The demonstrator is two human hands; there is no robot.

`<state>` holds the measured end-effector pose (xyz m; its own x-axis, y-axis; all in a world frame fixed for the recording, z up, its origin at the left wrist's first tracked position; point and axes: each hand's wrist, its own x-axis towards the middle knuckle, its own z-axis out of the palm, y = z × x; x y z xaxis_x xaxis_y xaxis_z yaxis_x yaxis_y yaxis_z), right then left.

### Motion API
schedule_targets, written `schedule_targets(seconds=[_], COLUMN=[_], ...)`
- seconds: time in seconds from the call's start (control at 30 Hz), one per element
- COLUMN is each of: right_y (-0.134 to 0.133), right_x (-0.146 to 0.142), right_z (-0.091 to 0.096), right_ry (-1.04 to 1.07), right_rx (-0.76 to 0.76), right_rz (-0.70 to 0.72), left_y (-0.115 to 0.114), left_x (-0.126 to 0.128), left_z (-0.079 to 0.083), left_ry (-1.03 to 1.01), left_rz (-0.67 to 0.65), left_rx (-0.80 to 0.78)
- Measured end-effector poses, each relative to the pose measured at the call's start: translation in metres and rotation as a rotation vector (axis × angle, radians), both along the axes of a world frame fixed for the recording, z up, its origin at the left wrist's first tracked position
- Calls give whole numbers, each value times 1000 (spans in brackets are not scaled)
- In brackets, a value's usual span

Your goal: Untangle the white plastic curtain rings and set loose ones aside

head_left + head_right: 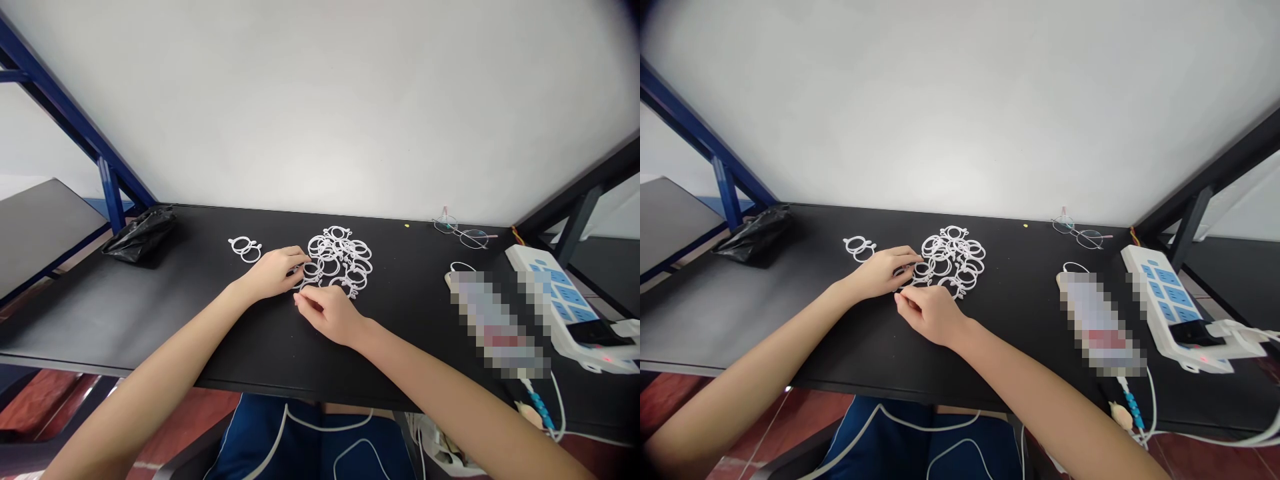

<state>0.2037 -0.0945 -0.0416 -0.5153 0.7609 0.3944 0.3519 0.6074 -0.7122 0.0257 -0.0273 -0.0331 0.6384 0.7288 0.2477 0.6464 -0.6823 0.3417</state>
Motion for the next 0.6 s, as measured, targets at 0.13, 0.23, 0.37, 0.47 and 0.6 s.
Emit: schedule_targets(seconds=[0.13,0.23,0.37,0.47,0.6], right_y=[0,0,0,0,-1], right_x=[0,0,0,1,1], right_z=[0,1,1,0,-1], right_ry=[3,10,13,15,16], right_rx=[2,0,1,-4,-4], right_rz=[1,3,13,18,13], left_y=[0,1,1,1,3], left_x=[0,1,0,-2,-6], left_z=[0,-1,-2,-1,1], left_ry=[0,11,21,2,-64], left_rz=[2,30,34,28,22], left_rx=[-8,0,24,44,93])
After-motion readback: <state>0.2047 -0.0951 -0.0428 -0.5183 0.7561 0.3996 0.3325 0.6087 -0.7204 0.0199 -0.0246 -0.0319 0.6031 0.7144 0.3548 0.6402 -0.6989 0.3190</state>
